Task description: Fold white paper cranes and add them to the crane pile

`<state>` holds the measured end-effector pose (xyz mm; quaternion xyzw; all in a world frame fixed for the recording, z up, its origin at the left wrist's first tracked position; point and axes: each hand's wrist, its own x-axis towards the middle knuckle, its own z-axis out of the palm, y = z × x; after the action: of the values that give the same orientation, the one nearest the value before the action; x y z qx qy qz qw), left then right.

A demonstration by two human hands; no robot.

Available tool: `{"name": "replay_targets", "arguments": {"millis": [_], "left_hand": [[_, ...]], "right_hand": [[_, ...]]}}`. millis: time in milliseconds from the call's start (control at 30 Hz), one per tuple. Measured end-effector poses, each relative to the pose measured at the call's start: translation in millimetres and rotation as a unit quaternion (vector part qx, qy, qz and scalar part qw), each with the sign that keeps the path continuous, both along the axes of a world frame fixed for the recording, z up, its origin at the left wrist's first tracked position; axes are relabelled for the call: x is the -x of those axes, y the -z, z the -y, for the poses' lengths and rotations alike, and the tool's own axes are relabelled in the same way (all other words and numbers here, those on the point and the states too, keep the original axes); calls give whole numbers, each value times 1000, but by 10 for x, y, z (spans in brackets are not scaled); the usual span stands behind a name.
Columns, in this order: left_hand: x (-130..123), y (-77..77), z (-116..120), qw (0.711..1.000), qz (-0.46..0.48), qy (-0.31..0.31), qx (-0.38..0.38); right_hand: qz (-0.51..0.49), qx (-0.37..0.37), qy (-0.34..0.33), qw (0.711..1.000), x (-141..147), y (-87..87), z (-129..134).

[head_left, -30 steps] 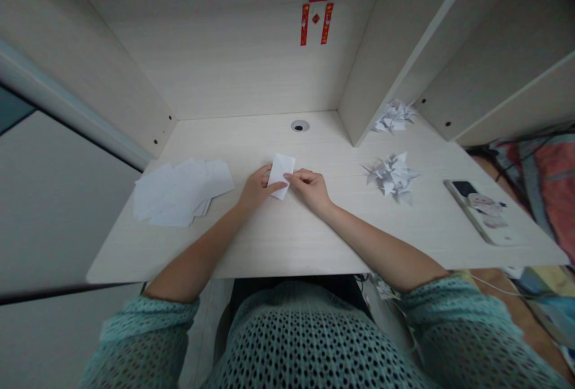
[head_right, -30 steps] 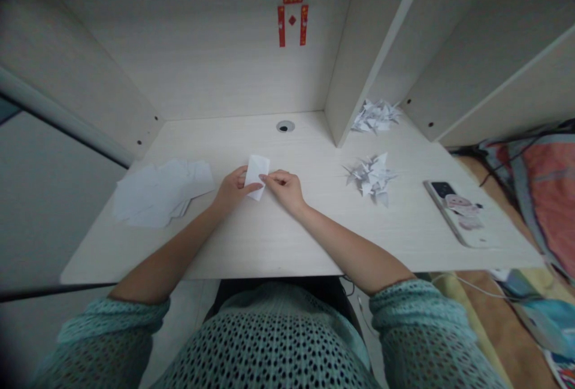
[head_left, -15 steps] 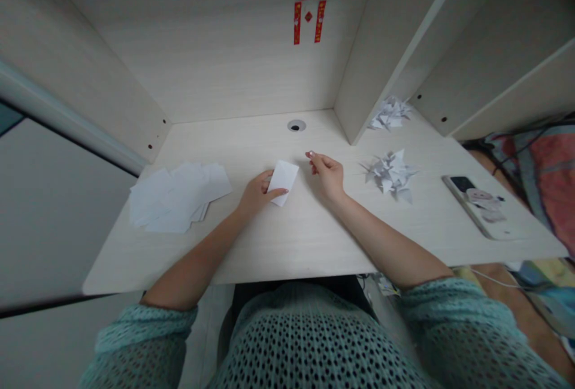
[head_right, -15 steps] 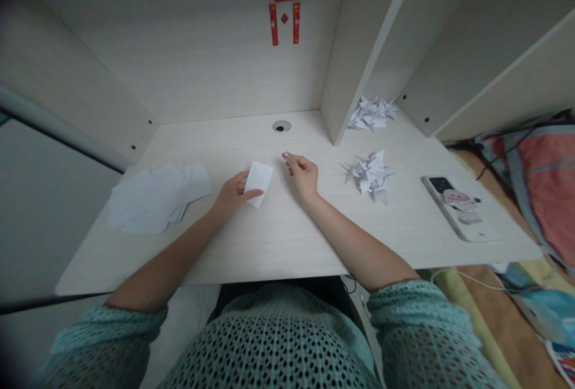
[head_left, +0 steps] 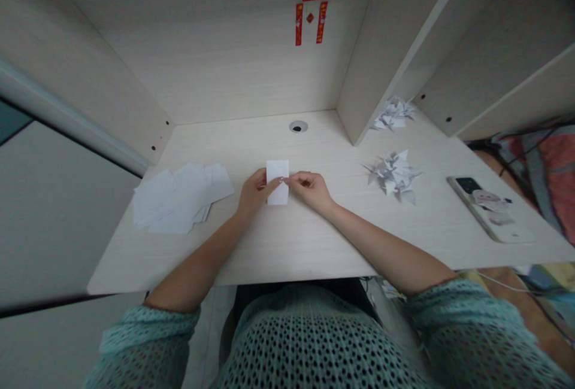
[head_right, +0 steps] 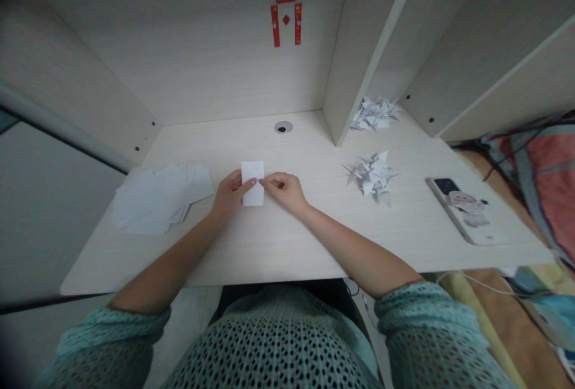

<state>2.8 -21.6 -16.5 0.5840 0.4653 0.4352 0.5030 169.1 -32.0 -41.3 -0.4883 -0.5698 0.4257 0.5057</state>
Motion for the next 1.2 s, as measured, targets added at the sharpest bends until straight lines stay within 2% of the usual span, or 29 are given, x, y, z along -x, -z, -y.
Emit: {"name": "replay_targets", "arguments": {"millis": [200,333,400,500,600,633,700,767,833,867,1067,1200], "left_hand": [[10,2,-23,995,2,-59,76],[-34,3,8,991,47,-90,89],[-43,-13,-6,986,78,-109,102],[8,-47,-98,973,123,-172,91],[100,-71,-208,953,165,-249,49],[120,-72,-227,950,163,-261,46],[123,-67,-227,956,151,-246,55],[83,-58,-184,964,140,-220,54],[23,-50,-121,972,128,-194,48],[-6,-47,-88,975,123,-179,49],[-69,-16,40,987,93,-115,59],[-35,21,20,990,87,-99,43]], "right_hand": [[60,-23,-53,996,69,-33,104],[55,-13,-71,996,92,-53,123],[53,1,-97,994,107,-47,144],[94,11,-162,982,155,-36,227],[176,-77,-269,944,213,-67,334],[184,-108,-271,939,223,-89,356],[171,-141,-222,949,216,-140,365],[138,-146,-119,972,179,-180,325],[123,-135,-5,983,135,-192,260],[113,-125,22,985,118,-185,228],[83,-93,-2,992,141,-67,147],[16,-16,15,1000,130,-15,79]]}}
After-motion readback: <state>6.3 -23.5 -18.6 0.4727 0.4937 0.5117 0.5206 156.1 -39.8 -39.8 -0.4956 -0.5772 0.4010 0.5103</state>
